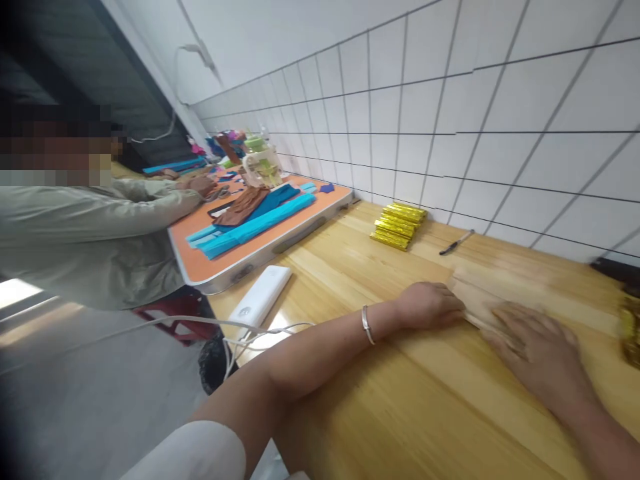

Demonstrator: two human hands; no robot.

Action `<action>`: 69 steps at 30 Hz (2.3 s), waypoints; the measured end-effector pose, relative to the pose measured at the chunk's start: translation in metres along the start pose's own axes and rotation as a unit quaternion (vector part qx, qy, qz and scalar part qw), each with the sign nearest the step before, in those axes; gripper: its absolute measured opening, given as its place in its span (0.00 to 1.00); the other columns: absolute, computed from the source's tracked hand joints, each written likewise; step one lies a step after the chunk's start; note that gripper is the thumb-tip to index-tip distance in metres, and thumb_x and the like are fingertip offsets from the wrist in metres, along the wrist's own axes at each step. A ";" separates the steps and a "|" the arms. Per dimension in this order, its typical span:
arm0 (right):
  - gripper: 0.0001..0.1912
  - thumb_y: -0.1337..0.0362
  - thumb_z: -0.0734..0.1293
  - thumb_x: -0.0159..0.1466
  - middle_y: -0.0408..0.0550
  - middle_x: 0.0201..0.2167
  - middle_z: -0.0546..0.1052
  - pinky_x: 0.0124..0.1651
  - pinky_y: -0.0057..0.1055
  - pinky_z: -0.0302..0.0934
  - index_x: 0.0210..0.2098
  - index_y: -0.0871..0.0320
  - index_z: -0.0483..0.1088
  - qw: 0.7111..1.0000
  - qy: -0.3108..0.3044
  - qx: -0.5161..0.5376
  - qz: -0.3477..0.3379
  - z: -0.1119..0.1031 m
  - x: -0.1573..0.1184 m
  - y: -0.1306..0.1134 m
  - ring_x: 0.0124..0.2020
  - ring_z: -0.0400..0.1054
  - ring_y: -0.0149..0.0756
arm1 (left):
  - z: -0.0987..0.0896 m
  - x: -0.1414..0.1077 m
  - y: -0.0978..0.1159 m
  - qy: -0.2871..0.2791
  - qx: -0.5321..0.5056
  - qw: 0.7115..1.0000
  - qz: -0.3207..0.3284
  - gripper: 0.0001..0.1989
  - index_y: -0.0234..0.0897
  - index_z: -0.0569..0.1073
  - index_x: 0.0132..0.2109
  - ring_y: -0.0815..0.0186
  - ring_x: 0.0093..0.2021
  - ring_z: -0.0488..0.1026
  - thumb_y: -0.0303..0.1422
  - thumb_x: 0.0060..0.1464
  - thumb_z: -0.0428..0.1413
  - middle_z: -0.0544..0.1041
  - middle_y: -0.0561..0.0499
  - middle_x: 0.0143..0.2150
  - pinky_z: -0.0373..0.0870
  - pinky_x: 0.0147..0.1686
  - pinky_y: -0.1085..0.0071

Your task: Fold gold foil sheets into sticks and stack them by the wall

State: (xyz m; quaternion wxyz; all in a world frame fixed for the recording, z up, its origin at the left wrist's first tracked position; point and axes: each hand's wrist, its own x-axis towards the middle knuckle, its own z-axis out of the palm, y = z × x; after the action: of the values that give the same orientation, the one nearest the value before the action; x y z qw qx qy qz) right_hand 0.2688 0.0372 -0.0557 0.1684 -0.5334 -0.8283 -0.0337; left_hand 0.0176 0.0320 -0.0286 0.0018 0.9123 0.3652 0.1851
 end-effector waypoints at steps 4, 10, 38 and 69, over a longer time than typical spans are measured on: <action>0.23 0.49 0.59 0.57 0.49 0.48 0.72 0.56 0.43 0.53 0.47 0.53 0.69 0.995 -0.005 0.077 -0.063 -0.007 -0.003 -0.011 0.51 0.63 0.46 | -0.006 -0.003 -0.011 -0.027 -0.142 0.989 -0.033 0.16 0.40 0.68 0.51 0.64 0.46 0.69 0.40 0.59 0.48 0.74 0.50 0.45 0.64 0.46 0.70; 0.14 0.54 0.59 0.59 0.43 0.37 0.76 0.37 0.34 0.64 0.38 0.51 0.72 0.970 0.011 0.236 0.054 -0.020 -0.011 -0.016 0.35 0.70 0.39 | -0.007 -0.006 -0.023 -0.053 -0.316 0.942 -0.101 0.28 0.42 0.66 0.55 0.65 0.49 0.69 0.35 0.45 0.61 0.72 0.53 0.51 0.63 0.49 0.73; 0.17 0.51 0.66 0.54 0.51 0.38 0.70 0.41 0.31 0.56 0.36 0.56 0.67 0.992 -0.097 0.046 0.070 -0.038 -0.003 -0.004 0.43 0.62 0.42 | 0.012 0.020 -0.010 -0.007 -0.155 0.981 -0.120 0.05 0.36 0.73 0.28 0.63 0.41 0.68 0.33 0.47 0.59 0.72 0.49 0.36 0.62 0.46 0.67; 0.19 0.48 0.63 0.56 0.38 0.20 0.60 0.24 0.25 0.46 0.24 0.59 0.64 0.896 -0.022 0.426 0.122 -0.039 -0.006 -0.011 0.22 0.52 0.27 | 0.007 0.010 -0.004 0.214 -0.570 0.765 -0.210 0.20 0.38 0.65 0.48 0.73 0.30 0.68 0.32 0.47 0.59 0.69 0.55 0.30 0.66 0.32 0.77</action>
State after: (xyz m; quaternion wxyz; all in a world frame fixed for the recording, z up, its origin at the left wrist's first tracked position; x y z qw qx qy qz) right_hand 0.2709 0.0181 -0.0195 0.3641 -0.5079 -0.6956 0.3543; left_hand 0.0243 0.0424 -0.0317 0.4824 0.5804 0.3658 0.5445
